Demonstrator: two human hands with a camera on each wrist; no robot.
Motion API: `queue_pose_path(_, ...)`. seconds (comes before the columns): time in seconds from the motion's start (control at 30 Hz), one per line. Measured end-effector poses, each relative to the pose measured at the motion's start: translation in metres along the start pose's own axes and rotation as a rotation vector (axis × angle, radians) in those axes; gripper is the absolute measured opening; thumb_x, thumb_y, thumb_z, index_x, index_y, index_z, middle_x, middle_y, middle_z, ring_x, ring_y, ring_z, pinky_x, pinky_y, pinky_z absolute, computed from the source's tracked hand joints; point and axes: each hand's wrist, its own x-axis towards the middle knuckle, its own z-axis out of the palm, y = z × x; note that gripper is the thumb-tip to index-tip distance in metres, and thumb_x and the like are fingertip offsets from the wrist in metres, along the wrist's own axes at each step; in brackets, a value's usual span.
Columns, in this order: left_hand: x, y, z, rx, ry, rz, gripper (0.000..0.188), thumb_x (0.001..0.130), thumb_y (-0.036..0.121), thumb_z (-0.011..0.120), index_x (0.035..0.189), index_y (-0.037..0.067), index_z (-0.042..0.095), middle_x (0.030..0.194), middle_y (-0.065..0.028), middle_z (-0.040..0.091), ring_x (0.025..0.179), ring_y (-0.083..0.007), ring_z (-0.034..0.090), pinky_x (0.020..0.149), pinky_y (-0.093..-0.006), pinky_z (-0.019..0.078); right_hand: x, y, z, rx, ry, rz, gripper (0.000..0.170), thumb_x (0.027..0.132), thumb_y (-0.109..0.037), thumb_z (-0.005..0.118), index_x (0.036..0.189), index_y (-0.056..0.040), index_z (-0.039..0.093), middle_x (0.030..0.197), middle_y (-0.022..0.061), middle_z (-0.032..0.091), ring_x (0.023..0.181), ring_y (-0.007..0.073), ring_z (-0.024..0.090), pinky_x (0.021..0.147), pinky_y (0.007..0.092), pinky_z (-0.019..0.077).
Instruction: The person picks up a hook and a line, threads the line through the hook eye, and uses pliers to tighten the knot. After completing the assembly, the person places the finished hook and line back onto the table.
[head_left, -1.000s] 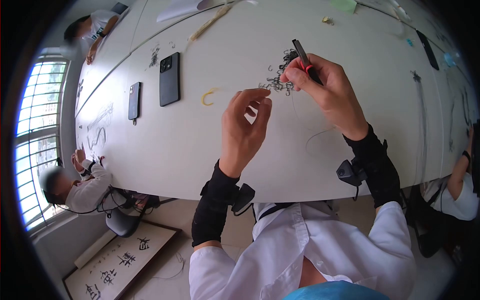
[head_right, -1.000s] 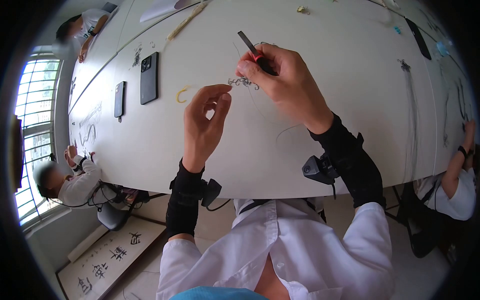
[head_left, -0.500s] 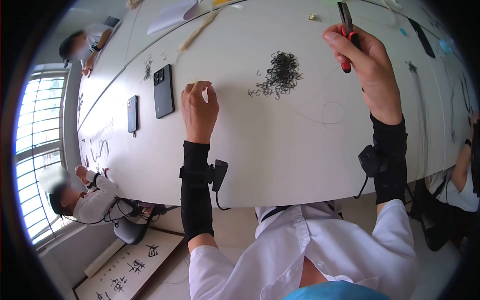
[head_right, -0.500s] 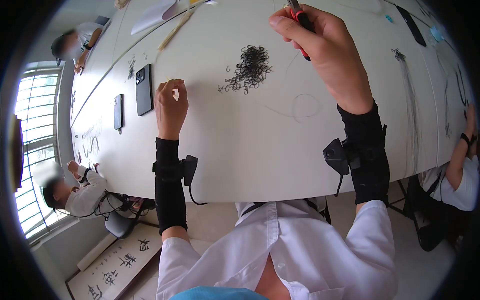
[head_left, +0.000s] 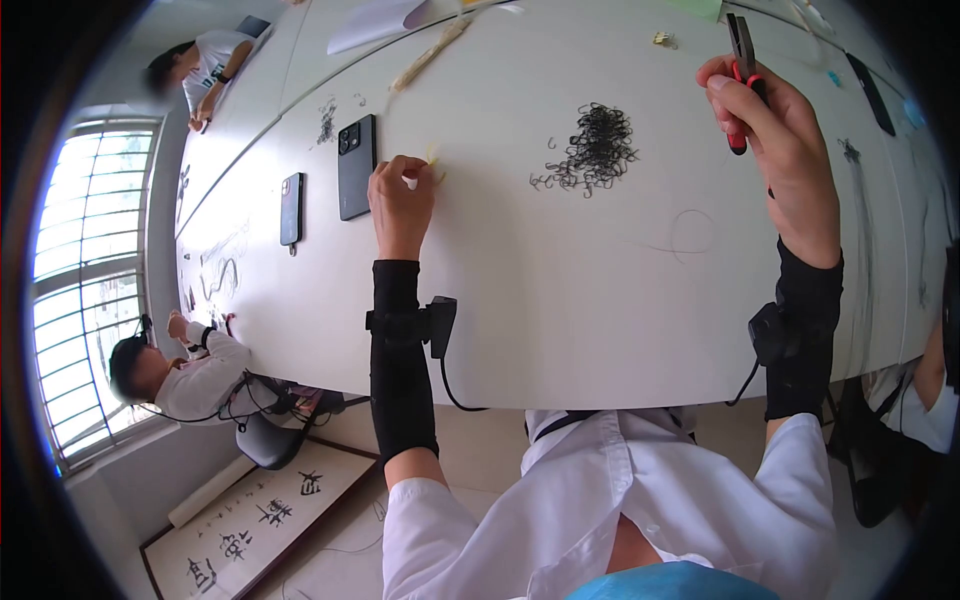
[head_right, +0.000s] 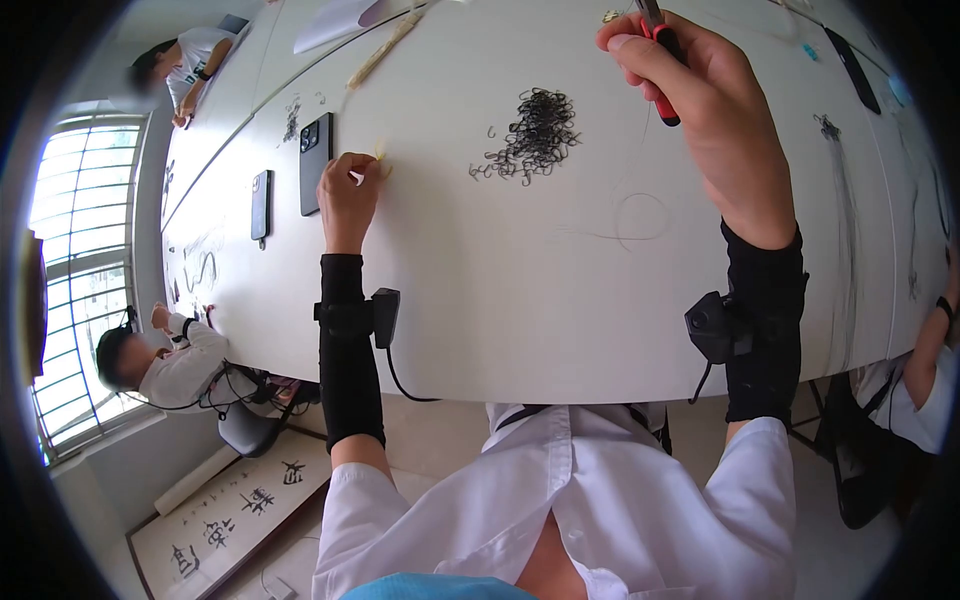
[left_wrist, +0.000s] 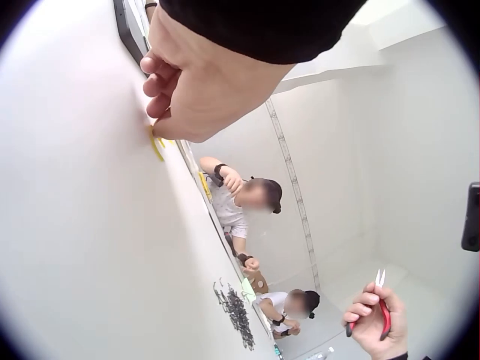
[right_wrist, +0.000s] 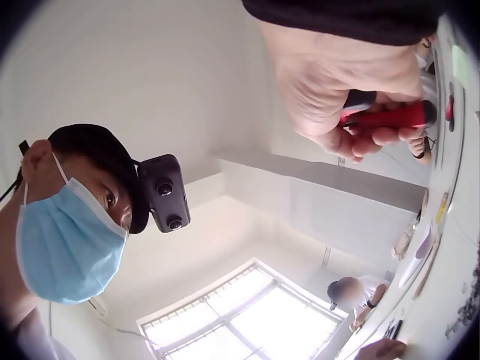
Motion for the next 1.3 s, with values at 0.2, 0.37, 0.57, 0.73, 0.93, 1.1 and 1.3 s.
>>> queue_pose_path(0.2, 0.012, 0.004, 0.006, 0.075, 0.189, 0.031, 0.007, 0.087, 0.008, 0.067, 0.092, 0.004, 0.07, 0.087, -0.0085, 0.066, 0.087, -0.0285, 0.061, 0.083, -0.0406, 0.0483, -0.003, -0.003, -0.001, -0.103, 0.029, -0.04, 0.026, 0.096, -0.03, 0.063, 0.097, -0.0036, 0.067, 0.075, -0.0049, 0.047, 0.072, 0.0067, 0.041, 0.068, 0.0236, 0.0321)
queue_pose_path(0.37, 0.004, 0.092, -0.003, -0.269, -0.06, 0.157, 0.013, 0.087, 0.006, 0.069, 0.099, 0.006, 0.072, 0.088, -0.0084, 0.065, 0.085, -0.0243, 0.06, 0.079, -0.0365, 0.0505, 0.002, 0.005, -0.002, -0.167, -0.046, -0.106, 0.025, 0.095, -0.026, 0.069, 0.098, -0.0015, 0.07, 0.082, -0.0011, 0.063, 0.079, 0.0072, 0.054, 0.078, 0.0224, 0.0414)
queue_pose_path(0.57, 0.002, 0.139, 0.034, -0.319, -0.21, 0.411, 0.021, 0.083, 0.004, 0.072, 0.104, 0.007, 0.073, 0.095, -0.0089, 0.067, 0.088, -0.0252, 0.061, 0.081, -0.036, 0.0516, 0.0, 0.007, 0.002, -0.219, -0.045, -0.101, 0.026, 0.096, -0.028, 0.068, 0.097, -0.0016, 0.069, 0.08, -0.0009, 0.061, 0.076, 0.007, 0.052, 0.073, 0.0219, 0.0411)
queue_pose_path(0.73, 0.009, 0.139, 0.055, -0.334, -0.255, 0.405, 0.017, 0.082, 0.004, 0.073, 0.098, 0.007, 0.075, 0.089, -0.0075, 0.068, 0.088, -0.0252, 0.061, 0.08, -0.0358, 0.0518, 0.0, 0.01, 0.005, -0.23, -0.042, -0.118, 0.026, 0.096, -0.028, 0.068, 0.096, -0.0014, 0.068, 0.08, -0.0003, 0.06, 0.074, 0.0078, 0.051, 0.071, 0.0226, 0.0417)
queue_pose_path(0.93, 0.006, 0.142, 0.049, -0.55, -0.229, 0.305, 0.014, 0.081, 0.007, 0.076, 0.096, 0.008, 0.076, 0.081, -0.0051, 0.07, 0.072, -0.0162, 0.058, 0.069, -0.0296, 0.0501, -0.001, 0.007, 0.007, -0.248, -0.048, -0.133, 0.026, 0.096, -0.027, 0.067, 0.095, -0.0012, 0.067, 0.079, 0.0007, 0.06, 0.073, 0.0095, 0.051, 0.071, 0.0234, 0.0423)
queue_pose_path(1.1, 0.002, 0.146, 0.038, -0.748, -0.307, 0.016, 0.014, 0.088, 0.011, 0.075, 0.097, 0.001, 0.076, 0.079, -0.0007, 0.068, 0.071, -0.0092, 0.055, 0.065, -0.025, 0.0449, 0.002, 0.017, 0.01, -0.254, -0.053, -0.124, 0.026, 0.095, -0.028, 0.067, 0.095, -0.0016, 0.068, 0.078, 0.0009, 0.059, 0.071, 0.0101, 0.051, 0.07, 0.024, 0.0424)
queue_pose_path(1.3, 0.0, 0.168, 0.015, -1.339, -0.431, -0.318, 0.021, 0.093, 0.016, 0.073, 0.102, -0.003, 0.072, 0.081, 0.0003, 0.064, 0.071, -0.0068, 0.054, 0.067, -0.0229, 0.0429, 0.006, 0.035, 0.029, -0.208, -0.029, -0.079, 0.027, 0.095, -0.03, 0.067, 0.094, -0.0023, 0.069, 0.073, 0.0009, 0.059, 0.066, 0.0102, 0.05, 0.065, 0.0239, 0.0424)
